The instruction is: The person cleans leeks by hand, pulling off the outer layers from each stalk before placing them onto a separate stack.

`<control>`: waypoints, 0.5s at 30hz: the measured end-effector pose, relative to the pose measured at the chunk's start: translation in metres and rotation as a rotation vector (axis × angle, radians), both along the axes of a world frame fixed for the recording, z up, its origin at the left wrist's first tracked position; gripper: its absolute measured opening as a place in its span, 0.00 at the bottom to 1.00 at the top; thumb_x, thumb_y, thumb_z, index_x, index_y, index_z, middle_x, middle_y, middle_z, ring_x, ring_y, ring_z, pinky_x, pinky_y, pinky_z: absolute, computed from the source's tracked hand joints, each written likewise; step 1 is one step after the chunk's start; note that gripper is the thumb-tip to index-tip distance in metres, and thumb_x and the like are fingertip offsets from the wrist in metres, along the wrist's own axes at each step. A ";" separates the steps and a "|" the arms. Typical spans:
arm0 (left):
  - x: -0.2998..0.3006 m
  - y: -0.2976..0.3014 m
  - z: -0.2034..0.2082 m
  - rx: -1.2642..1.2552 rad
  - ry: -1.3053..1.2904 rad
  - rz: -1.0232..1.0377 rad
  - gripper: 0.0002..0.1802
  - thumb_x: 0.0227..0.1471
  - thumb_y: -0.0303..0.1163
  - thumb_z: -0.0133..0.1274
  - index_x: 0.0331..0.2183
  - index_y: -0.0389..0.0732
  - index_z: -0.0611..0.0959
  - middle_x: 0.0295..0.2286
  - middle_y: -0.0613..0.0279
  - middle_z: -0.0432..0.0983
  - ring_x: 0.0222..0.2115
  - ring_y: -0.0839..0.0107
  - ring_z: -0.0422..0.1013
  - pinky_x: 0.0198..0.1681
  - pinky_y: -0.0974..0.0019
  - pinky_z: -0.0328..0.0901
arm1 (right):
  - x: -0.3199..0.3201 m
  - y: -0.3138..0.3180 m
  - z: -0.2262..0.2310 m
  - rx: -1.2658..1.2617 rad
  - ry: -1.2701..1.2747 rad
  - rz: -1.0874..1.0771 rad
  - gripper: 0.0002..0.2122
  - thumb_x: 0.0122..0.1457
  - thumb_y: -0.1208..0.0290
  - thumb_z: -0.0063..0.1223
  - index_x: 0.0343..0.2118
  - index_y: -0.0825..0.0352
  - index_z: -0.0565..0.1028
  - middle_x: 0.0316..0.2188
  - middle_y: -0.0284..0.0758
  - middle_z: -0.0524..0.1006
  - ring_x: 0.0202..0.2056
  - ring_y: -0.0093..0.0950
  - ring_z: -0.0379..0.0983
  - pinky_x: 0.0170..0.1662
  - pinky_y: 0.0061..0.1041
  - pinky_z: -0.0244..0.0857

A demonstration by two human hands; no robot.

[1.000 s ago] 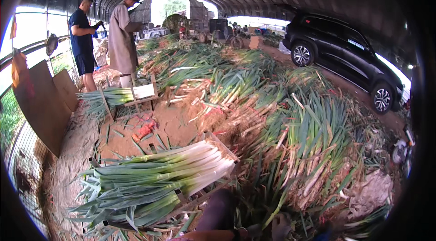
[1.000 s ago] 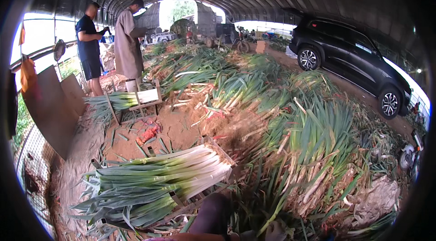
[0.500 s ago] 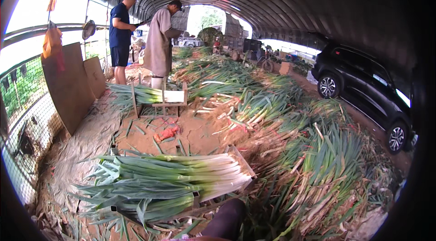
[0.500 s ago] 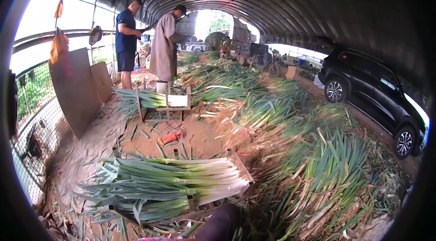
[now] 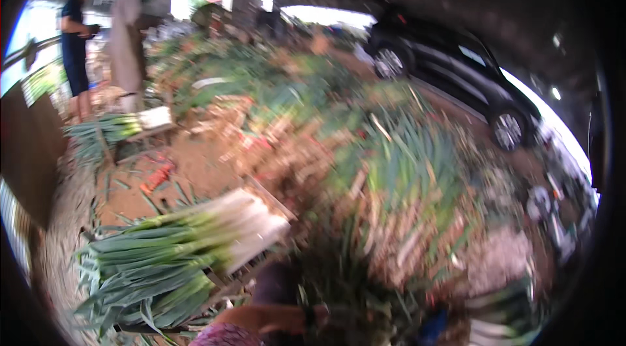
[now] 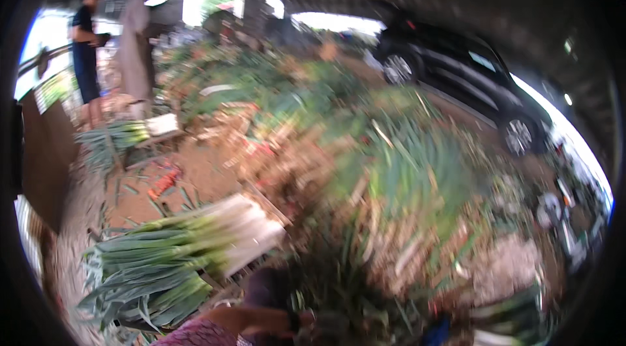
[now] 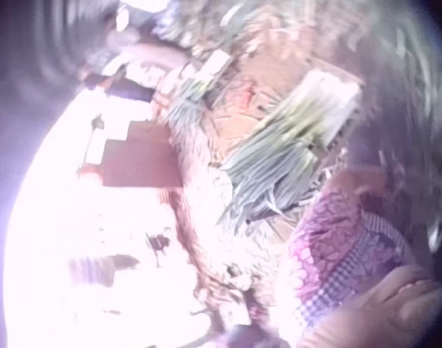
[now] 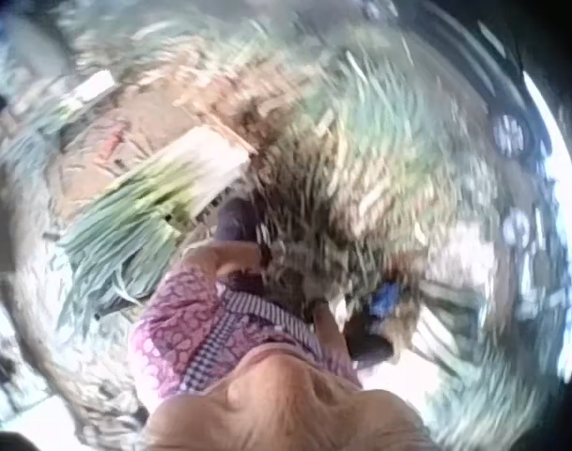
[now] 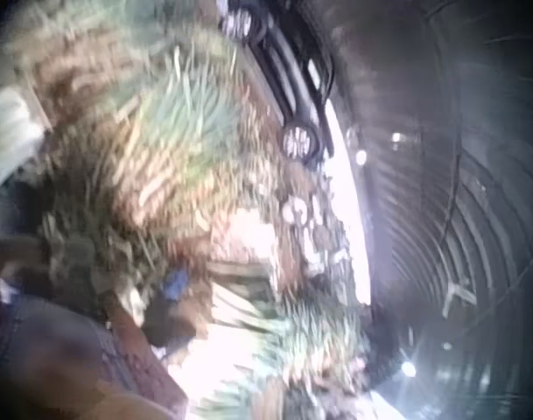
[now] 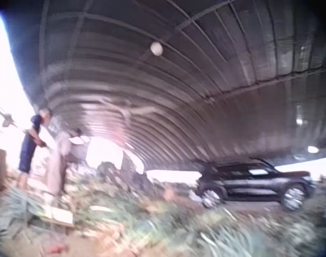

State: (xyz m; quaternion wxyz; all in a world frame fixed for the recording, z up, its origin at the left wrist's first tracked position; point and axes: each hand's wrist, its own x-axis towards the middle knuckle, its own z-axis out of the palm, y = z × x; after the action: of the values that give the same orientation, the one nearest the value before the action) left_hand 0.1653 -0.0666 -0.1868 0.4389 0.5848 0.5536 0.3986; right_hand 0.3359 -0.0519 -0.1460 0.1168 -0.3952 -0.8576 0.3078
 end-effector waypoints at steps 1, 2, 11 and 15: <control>-0.003 0.008 -0.003 0.127 0.086 -0.096 0.11 0.55 0.33 0.47 0.31 0.38 0.81 0.27 0.58 0.77 0.27 0.66 0.73 0.33 0.66 0.68 | -0.002 0.007 -0.011 -0.063 -0.030 0.026 0.12 0.57 0.67 0.53 0.41 0.66 0.75 0.34 0.33 0.75 0.39 0.27 0.67 0.45 0.28 0.62; -0.020 0.014 -0.005 0.345 0.199 -0.167 0.11 0.56 0.33 0.47 0.31 0.38 0.80 0.27 0.58 0.77 0.27 0.66 0.73 0.33 0.66 0.68 | -0.010 0.013 -0.022 -0.133 -0.061 0.088 0.11 0.57 0.67 0.53 0.41 0.66 0.75 0.34 0.32 0.75 0.39 0.27 0.67 0.44 0.27 0.62; -0.072 0.082 0.104 -0.235 -0.488 -0.021 0.13 0.57 0.32 0.49 0.42 0.36 0.77 0.31 0.61 0.76 0.33 0.72 0.74 0.39 0.70 0.70 | -0.026 0.171 -0.056 -0.341 -0.022 -0.061 0.11 0.61 0.68 0.50 0.43 0.67 0.75 0.33 0.27 0.75 0.34 0.19 0.68 0.39 0.20 0.64; -0.083 0.080 0.142 -0.339 -0.767 0.277 0.15 0.59 0.31 0.45 0.45 0.32 0.75 0.34 0.57 0.76 0.35 0.70 0.75 0.41 0.70 0.69 | -0.092 0.227 -0.030 -0.374 0.358 -0.360 0.11 0.59 0.70 0.52 0.43 0.68 0.75 0.32 0.29 0.76 0.34 0.20 0.69 0.39 0.20 0.65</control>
State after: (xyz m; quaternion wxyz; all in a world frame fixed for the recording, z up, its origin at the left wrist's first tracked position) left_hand 0.0825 0.0139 -0.0452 0.6447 0.2348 0.4813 0.5455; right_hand 0.2434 0.1748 -0.1761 0.2439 -0.4946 -0.6683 0.4993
